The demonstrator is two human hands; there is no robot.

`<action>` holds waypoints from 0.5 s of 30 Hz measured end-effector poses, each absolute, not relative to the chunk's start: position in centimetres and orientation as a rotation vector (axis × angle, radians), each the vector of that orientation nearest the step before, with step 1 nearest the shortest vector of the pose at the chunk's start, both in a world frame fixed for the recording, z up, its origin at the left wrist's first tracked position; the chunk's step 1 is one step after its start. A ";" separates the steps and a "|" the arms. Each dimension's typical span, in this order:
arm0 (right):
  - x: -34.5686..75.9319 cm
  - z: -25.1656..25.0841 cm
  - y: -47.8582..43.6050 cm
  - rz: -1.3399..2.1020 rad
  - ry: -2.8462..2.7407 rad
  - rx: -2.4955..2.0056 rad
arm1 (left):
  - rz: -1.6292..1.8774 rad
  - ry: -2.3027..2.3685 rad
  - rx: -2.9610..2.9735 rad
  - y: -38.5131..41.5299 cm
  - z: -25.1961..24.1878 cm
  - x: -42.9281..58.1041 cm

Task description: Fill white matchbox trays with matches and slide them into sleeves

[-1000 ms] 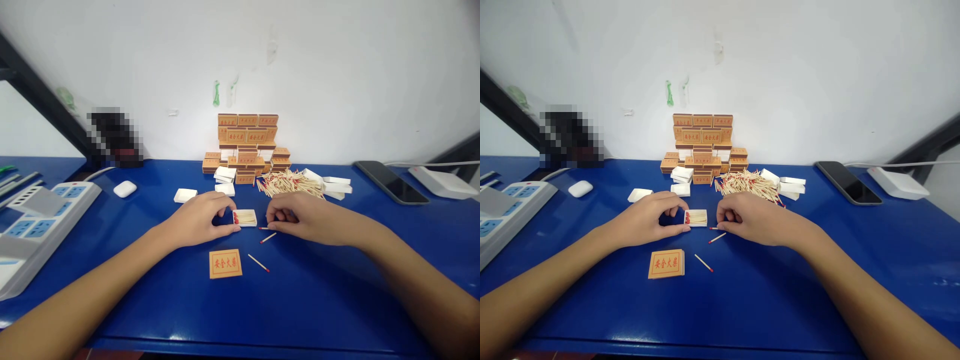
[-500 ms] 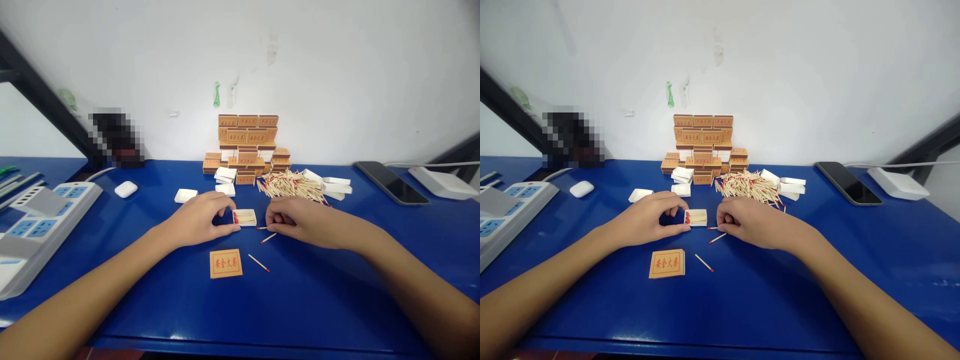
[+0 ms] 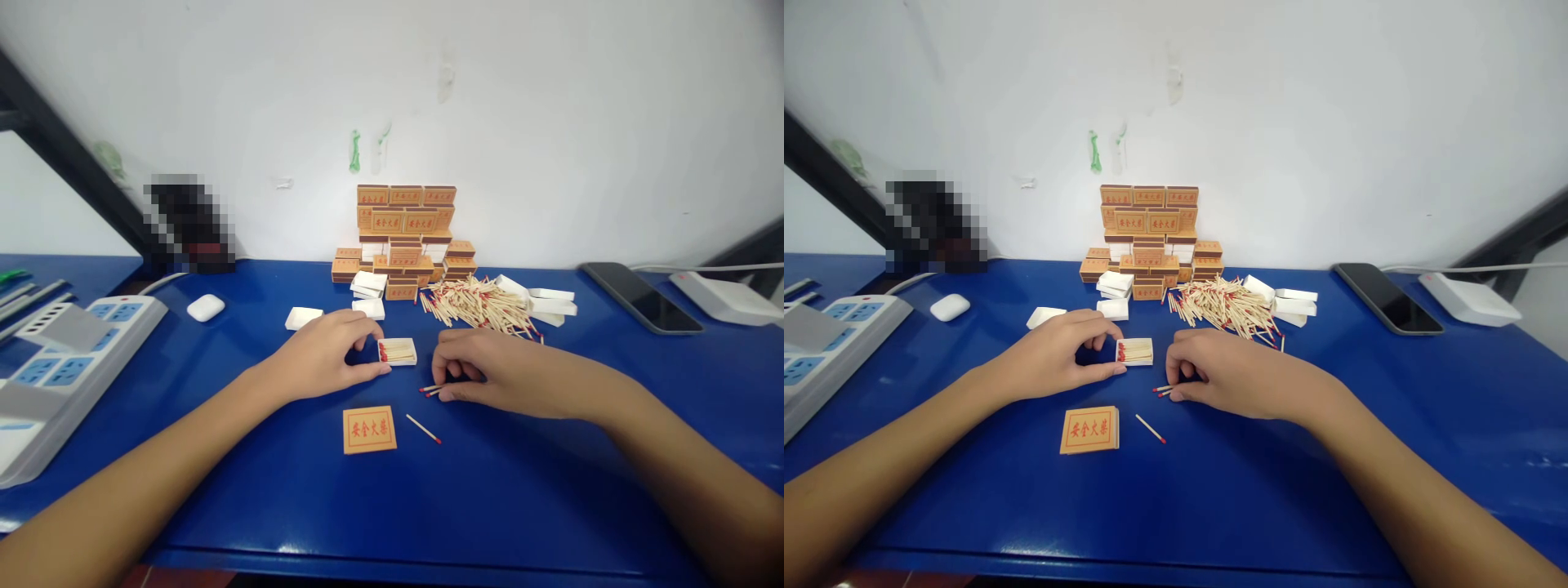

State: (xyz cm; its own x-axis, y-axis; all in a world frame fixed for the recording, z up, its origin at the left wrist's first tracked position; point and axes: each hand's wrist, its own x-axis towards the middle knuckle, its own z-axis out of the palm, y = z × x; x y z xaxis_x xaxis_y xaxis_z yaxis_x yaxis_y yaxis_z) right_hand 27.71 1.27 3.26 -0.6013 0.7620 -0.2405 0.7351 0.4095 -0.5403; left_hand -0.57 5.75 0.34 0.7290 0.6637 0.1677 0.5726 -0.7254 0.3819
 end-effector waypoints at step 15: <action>26.4 3.5 1.0 0.689 -2.533 -1.414 | 0.432 0.924 2.614 5.2 0.3 -0.3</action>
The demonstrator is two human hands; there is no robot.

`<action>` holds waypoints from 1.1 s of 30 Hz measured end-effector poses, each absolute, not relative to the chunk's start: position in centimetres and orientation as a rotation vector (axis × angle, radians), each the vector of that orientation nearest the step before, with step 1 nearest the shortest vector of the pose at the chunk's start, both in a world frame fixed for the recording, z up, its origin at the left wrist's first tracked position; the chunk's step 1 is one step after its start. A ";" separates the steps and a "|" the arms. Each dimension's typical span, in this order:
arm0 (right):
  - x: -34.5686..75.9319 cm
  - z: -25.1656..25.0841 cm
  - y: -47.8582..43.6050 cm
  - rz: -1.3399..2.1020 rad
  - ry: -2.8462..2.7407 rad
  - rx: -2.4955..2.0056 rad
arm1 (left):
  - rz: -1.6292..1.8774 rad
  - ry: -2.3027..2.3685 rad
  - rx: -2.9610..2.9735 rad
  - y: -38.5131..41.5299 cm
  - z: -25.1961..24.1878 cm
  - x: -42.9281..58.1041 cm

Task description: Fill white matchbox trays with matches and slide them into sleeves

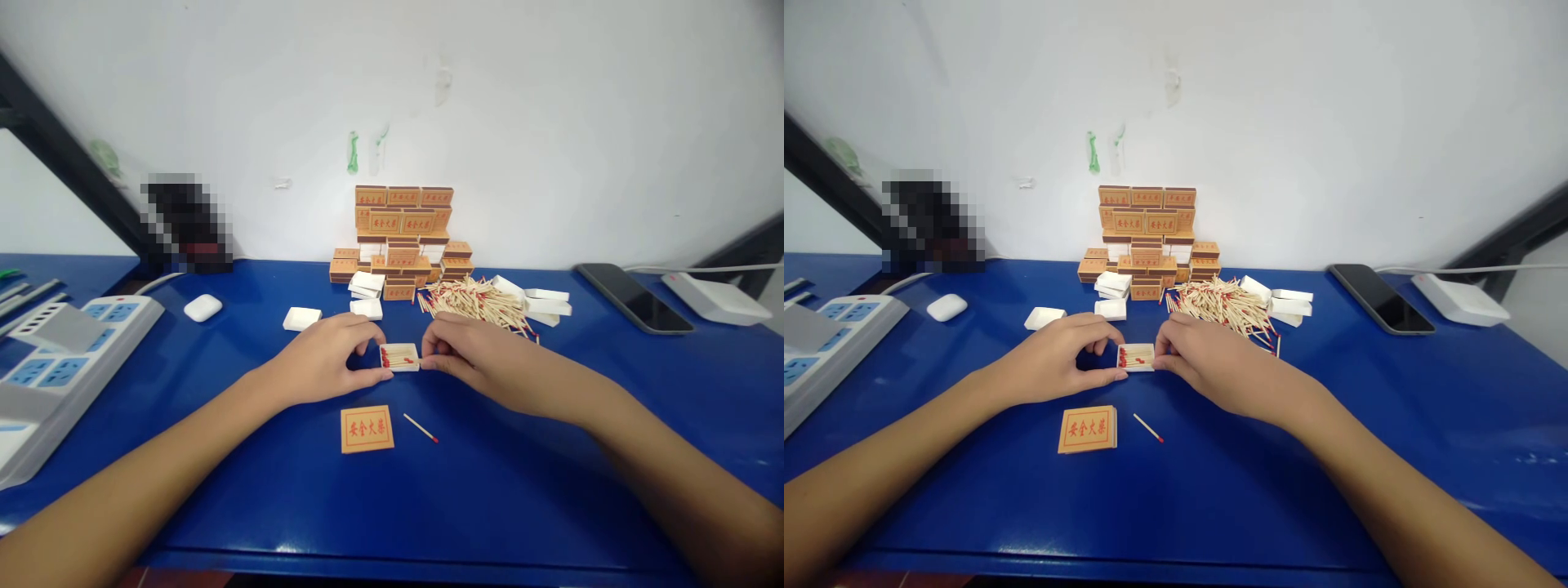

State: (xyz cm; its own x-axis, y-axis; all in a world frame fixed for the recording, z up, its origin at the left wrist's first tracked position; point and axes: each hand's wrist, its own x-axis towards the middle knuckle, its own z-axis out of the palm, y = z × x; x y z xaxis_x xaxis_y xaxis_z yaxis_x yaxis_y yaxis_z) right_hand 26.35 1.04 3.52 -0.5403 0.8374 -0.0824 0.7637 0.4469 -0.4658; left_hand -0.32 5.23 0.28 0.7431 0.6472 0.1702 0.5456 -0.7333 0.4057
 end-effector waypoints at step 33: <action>24.0 3.2 -0.2 0.650 -2.537 -1.278 | 0.460 0.886 2.625 4.6 0.4 0.4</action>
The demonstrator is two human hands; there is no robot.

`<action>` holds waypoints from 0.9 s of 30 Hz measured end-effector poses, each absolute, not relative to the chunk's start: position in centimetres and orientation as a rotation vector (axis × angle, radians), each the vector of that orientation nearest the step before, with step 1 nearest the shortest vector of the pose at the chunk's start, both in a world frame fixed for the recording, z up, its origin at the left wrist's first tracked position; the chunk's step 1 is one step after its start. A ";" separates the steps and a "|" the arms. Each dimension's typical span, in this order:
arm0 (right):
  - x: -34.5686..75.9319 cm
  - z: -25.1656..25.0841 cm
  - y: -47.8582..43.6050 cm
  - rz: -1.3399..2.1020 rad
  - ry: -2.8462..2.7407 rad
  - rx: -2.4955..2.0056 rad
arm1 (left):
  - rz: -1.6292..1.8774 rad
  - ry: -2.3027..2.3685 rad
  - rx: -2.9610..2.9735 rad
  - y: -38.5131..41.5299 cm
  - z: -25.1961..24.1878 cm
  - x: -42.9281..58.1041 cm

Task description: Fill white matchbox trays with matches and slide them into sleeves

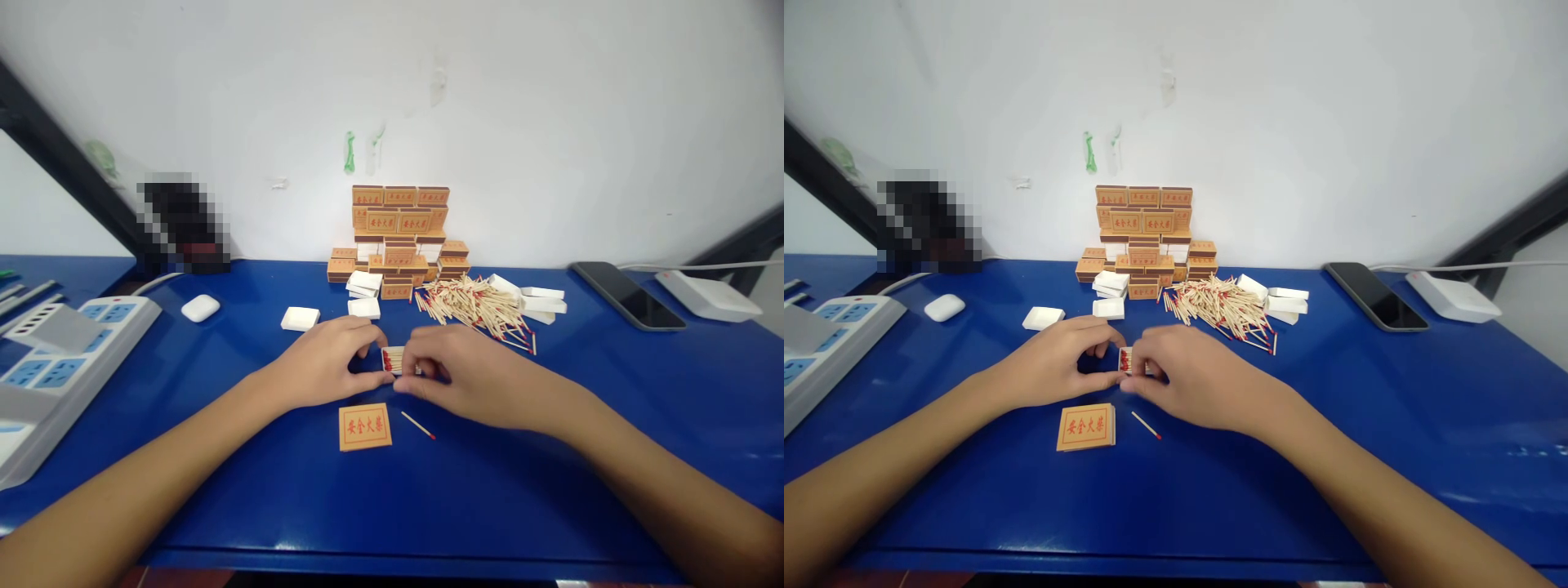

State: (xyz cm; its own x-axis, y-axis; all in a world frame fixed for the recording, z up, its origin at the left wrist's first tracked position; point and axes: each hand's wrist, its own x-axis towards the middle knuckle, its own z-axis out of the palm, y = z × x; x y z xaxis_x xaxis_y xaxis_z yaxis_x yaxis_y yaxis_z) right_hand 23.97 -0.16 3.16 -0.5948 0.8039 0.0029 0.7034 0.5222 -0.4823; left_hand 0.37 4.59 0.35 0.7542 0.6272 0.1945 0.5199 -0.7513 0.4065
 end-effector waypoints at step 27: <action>24.7 2.9 0.6 0.676 -2.367 -1.219 | 0.455 0.898 2.619 4.7 0.3 0.1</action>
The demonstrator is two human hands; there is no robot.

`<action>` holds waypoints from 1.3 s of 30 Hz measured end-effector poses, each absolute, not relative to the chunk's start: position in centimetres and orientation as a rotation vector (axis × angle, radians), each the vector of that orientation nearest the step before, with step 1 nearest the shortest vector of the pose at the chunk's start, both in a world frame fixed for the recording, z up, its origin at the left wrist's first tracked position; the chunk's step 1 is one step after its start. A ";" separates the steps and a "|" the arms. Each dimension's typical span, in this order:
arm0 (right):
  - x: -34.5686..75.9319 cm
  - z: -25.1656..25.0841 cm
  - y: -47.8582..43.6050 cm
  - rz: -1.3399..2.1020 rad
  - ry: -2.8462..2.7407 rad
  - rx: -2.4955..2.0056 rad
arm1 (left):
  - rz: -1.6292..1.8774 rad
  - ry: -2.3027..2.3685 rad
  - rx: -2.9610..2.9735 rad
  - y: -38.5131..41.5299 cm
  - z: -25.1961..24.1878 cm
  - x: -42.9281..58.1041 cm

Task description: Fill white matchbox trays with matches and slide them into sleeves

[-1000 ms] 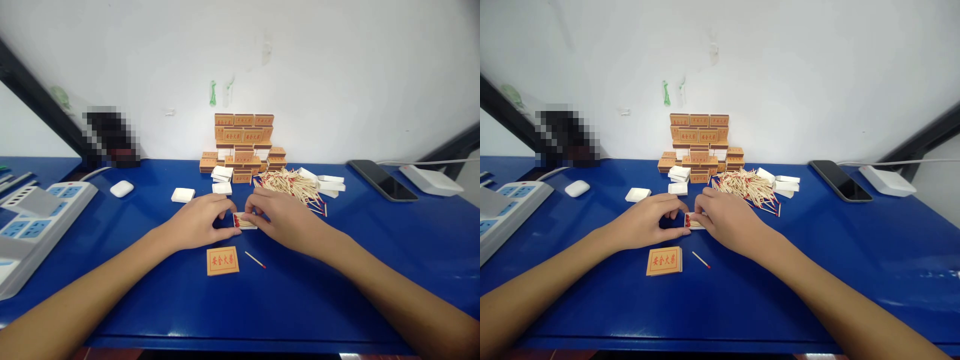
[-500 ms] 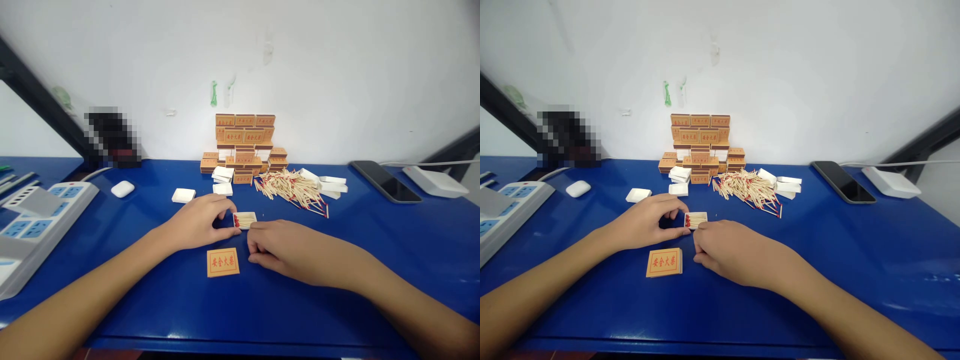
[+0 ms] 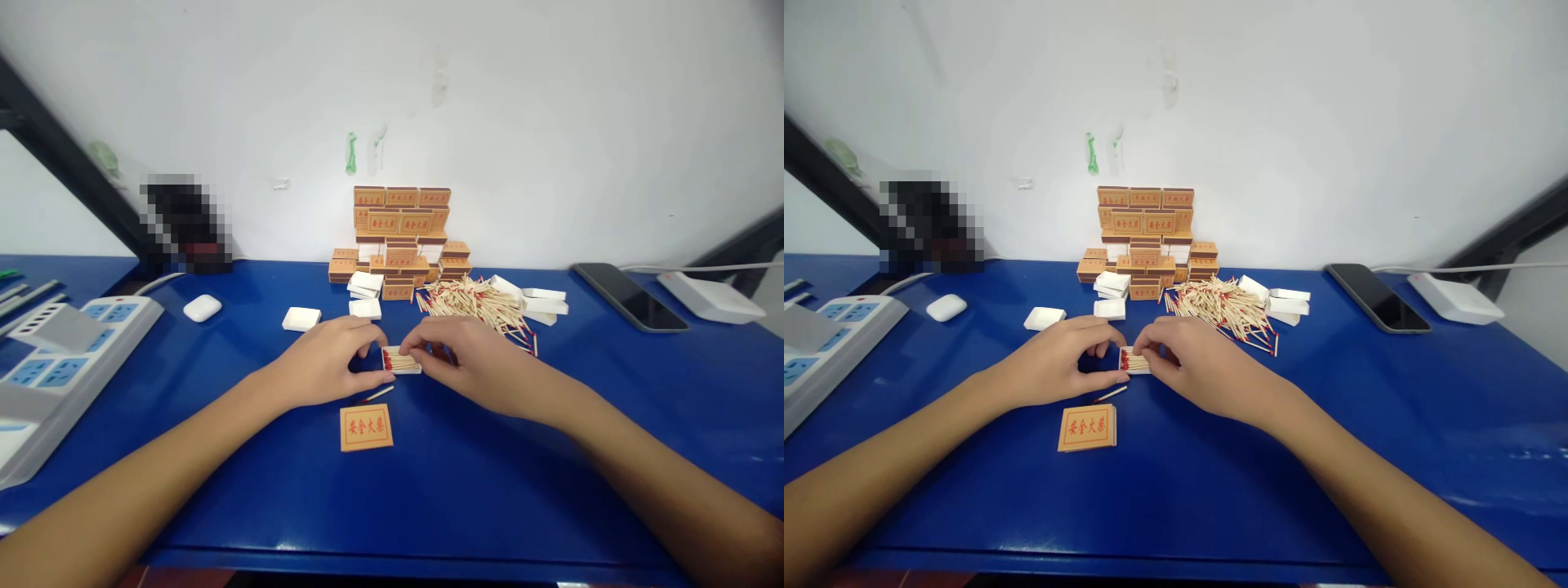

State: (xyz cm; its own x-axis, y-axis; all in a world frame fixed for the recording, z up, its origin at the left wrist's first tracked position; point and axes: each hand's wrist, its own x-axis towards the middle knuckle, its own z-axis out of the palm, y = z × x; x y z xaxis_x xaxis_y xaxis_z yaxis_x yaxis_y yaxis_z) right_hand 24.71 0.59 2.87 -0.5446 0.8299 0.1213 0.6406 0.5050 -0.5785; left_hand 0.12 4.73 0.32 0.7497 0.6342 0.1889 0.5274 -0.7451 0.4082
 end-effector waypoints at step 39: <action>26.6 1.5 5.8 0.135 -2.059 -1.701 | 0.431 0.958 2.588 4.9 1.0 -0.4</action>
